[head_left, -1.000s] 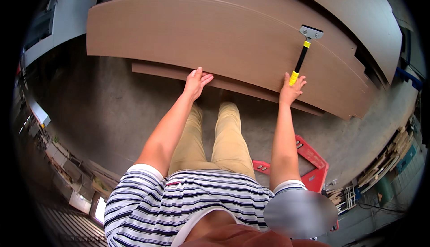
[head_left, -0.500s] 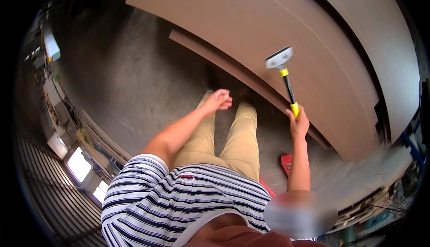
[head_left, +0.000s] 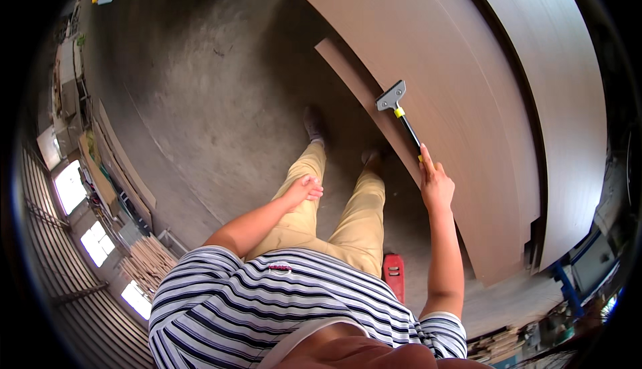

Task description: The person uses a scraper tool to remove material from the edges and surfaces of large wooden furniture panels, moving between a stack of panels and a workshop table.

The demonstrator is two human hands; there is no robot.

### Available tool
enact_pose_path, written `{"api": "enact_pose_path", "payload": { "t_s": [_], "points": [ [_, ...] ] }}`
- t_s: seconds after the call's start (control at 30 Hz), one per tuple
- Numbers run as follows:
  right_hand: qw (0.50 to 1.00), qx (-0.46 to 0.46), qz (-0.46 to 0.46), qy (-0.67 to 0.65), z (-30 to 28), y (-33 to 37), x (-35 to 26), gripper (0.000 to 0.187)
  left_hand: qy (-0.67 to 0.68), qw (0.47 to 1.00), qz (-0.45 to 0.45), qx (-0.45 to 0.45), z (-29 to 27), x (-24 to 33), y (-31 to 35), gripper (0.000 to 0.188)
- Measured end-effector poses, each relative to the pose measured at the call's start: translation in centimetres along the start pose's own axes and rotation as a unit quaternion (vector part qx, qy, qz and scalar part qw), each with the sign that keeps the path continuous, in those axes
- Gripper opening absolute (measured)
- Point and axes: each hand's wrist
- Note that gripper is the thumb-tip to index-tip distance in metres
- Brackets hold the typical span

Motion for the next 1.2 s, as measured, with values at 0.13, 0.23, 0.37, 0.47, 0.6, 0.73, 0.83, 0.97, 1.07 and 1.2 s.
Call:
{"api": "enact_pose_path", "payload": {
  "t_s": [0.13, 0.23, 0.37, 0.47, 0.6, 0.73, 0.83, 0.97, 1.07, 1.2],
  "points": [
    [1.0, 0.016, -0.015, 0.018, -0.7, -5.5, -2.6, 0.045, 0.027, 1.0, 0.011, -0.006, -1.2, 0.1, -0.1, 0.031],
    [0.999, 0.002, -0.011, 0.032, -2.5, -10.7, -6.3, 0.045, 0.103, 0.994, 0.017, -0.04, -4.6, 0.1, 0.6, 0.028],
    [0.999, -0.008, -0.014, 0.047, -4.9, -17.9, -10.3, 0.044, 0.206, 0.976, 0.021, -0.06, -7.9, 0.6, 2.0, 0.026],
    [0.999, -0.01, -0.028, 0.042, -6.1, -23.2, -13.4, 0.043, 0.251, 0.965, 0.034, -0.073, -10.1, 0.2, 2.2, 0.026],
    [0.996, 0.029, -0.065, 0.056, -6.6, -30.1, -16.7, 0.04, 0.298, 0.951, 0.029, -0.083, -11.8, 0.4, 2.6, 0.025],
    [0.996, 0.006, -0.065, 0.06, -8.0, -36.7, -20.6, 0.04, 0.327, 0.939, 0.041, -0.1, -13.1, 0.2, 2.4, 0.025],
    [0.995, 0.007, -0.072, 0.067, -8.6, -41.3, -23.4, 0.041, 0.349, 0.931, 0.033, -0.103, -13.7, 0.2, 2.3, 0.024],
    [0.995, 0.036, -0.082, 0.053, -9.3, -46.6, -26.0, 0.041, 0.356, 0.926, 0.038, -0.122, -14.0, 0.7, 2.2, 0.024],
    [0.992, 0.088, -0.086, 0.031, -8.8, -47.5, -25.0, 0.041, 0.328, 0.936, 0.026, -0.121, -13.6, 1.1, 1.6, 0.024],
    [0.974, 0.197, -0.092, -0.06, -4.9, -40.7, -18.9, 0.043, 0.333, 0.935, 0.022, -0.12, -13.3, 1.2, 1.9, 0.025]
  ]
}}
Point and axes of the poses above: each hand's wrist, its own y-axis away from the middle knuckle, its own z-axis out of the palm, x = y × z, and after that the axes turned 15 degrees about -z, right-handed
